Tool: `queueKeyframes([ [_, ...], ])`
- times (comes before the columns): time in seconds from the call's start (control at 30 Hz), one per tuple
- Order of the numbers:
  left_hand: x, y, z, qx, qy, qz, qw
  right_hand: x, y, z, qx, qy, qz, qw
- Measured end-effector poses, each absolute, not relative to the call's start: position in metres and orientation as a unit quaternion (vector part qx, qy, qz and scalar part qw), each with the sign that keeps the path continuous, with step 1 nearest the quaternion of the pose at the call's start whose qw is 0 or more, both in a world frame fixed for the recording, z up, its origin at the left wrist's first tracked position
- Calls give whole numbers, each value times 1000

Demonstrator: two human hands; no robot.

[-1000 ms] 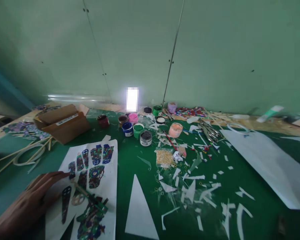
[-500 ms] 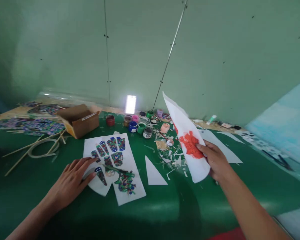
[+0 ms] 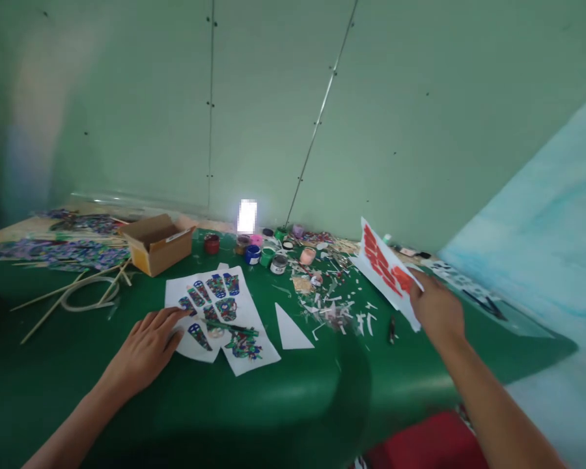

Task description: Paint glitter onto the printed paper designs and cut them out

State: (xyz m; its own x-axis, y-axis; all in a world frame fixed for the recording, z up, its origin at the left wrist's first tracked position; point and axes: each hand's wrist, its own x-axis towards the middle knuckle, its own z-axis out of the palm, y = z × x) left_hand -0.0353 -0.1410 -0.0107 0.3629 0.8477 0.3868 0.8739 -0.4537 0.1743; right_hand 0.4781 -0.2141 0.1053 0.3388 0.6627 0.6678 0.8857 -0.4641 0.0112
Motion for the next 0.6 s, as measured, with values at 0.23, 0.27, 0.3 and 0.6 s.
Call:
queueKeyframes([
  [0.23,-38,-130,-19,-819,-529,-219,33,522,-237,61,-827,-499,-232,116],
  [0.27,-38,-127,-21,-818,-531,-217,38,530,-237,53,-826,-508,-205,132],
  [0.3,-39,-126,-23,-817,-534,-215,42,537,-236,45,-821,-523,-175,151],
  [0.6,-36,-128,-10,-811,-553,-190,15,572,-221,-3,-783,-573,-64,233],
])
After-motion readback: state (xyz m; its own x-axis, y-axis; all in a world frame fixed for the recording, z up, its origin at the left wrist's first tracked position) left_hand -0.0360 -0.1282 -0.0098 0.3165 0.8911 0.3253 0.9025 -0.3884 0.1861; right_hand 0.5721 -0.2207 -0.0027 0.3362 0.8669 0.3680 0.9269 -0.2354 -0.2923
